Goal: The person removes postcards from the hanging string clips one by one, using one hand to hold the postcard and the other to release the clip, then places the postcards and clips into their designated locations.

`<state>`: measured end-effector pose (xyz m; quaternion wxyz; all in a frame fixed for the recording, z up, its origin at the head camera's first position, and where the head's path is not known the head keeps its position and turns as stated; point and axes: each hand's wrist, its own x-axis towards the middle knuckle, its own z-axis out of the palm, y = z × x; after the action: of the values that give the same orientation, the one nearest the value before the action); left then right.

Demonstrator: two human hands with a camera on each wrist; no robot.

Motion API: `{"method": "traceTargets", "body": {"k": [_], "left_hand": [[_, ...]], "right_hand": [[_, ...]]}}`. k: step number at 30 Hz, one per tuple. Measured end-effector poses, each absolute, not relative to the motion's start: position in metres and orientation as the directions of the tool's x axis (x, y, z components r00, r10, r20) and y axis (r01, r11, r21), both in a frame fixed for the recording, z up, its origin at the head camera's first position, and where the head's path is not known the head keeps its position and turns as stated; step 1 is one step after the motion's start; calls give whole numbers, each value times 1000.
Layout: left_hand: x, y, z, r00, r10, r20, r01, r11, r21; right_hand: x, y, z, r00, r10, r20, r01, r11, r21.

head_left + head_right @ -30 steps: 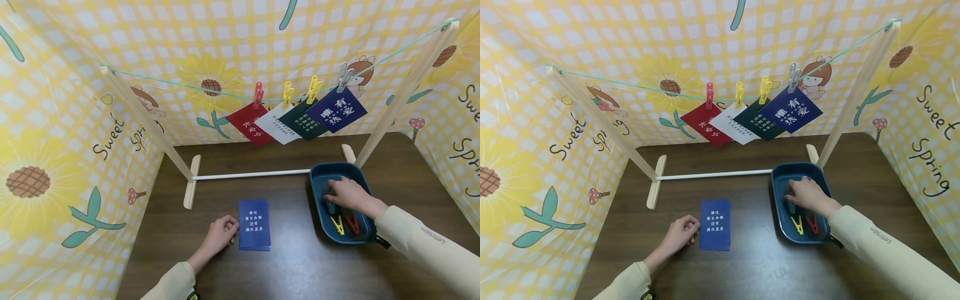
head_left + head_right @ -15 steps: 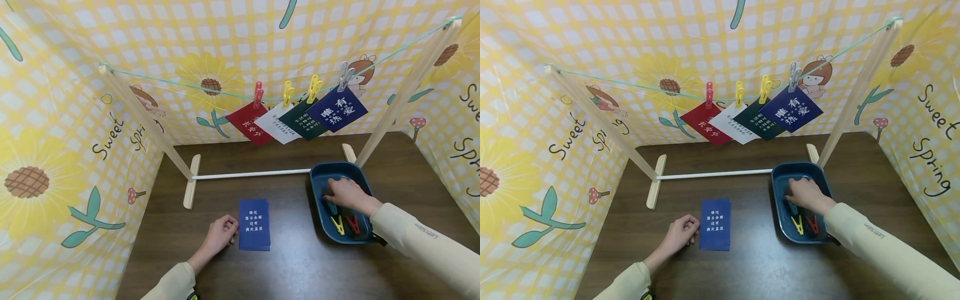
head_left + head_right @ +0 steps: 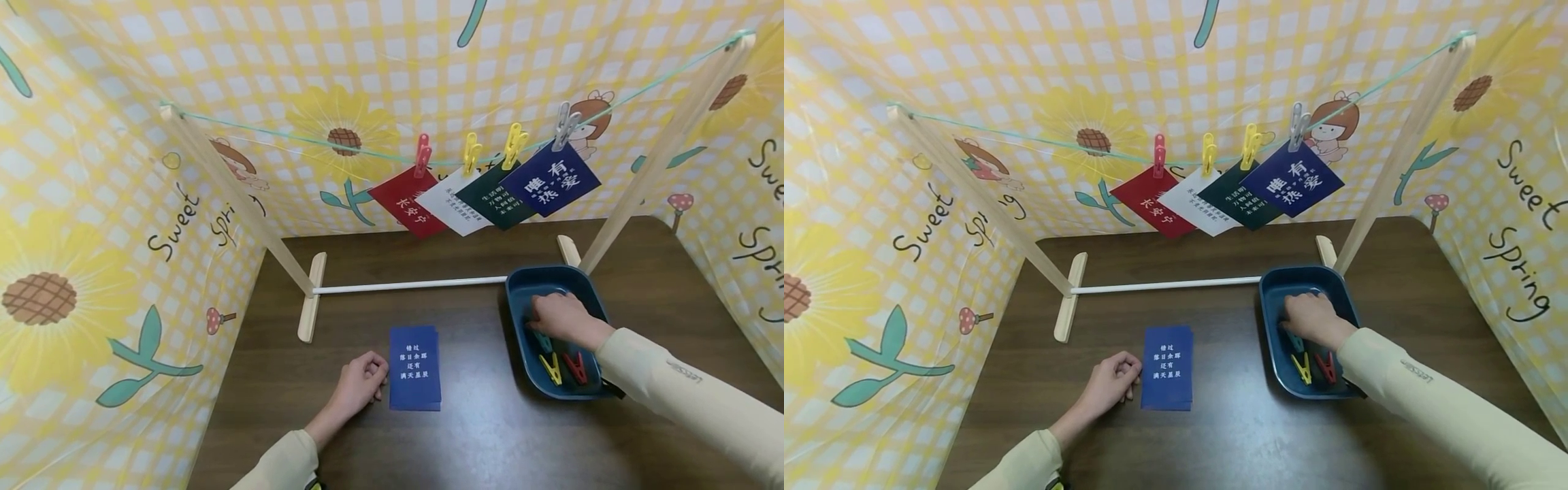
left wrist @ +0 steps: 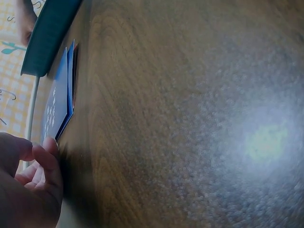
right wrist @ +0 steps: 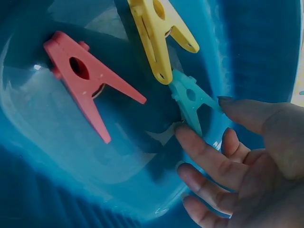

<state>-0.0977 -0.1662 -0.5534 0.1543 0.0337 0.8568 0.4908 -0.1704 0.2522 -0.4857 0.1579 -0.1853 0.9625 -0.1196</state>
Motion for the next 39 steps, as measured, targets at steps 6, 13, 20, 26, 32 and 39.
{"method": "traceTargets", "body": {"k": [6,13,20,26,32,39], "left_hand": [[-97,-167,-555,-953,204,-225,-91,516,851],[-97,-167,-554,-955,195,-224,-97,508,856],[-96,-167,-554,-957,189,-220,-96,509,856],[-95,-167,-555,-956,193,-221,-95,509,856],[-96,-167,-557,-955,196,-221,-93,510,855],[-97,-167,-557,-955,204,-215,-87,503,860]], "right_hand": [[-174,249,-489,-882,-372,-288,-302,917,-260],[-176,248,-489,-877,-371,-304,-295,917,-267],[-175,248,-489,-867,-377,-325,-297,916,-269],[-174,246,-490,-861,-360,-360,-274,923,-269],[-175,246,-490,-857,-348,-380,-261,929,-264],[-176,245,-490,-857,-343,-384,-260,932,-251]]}}
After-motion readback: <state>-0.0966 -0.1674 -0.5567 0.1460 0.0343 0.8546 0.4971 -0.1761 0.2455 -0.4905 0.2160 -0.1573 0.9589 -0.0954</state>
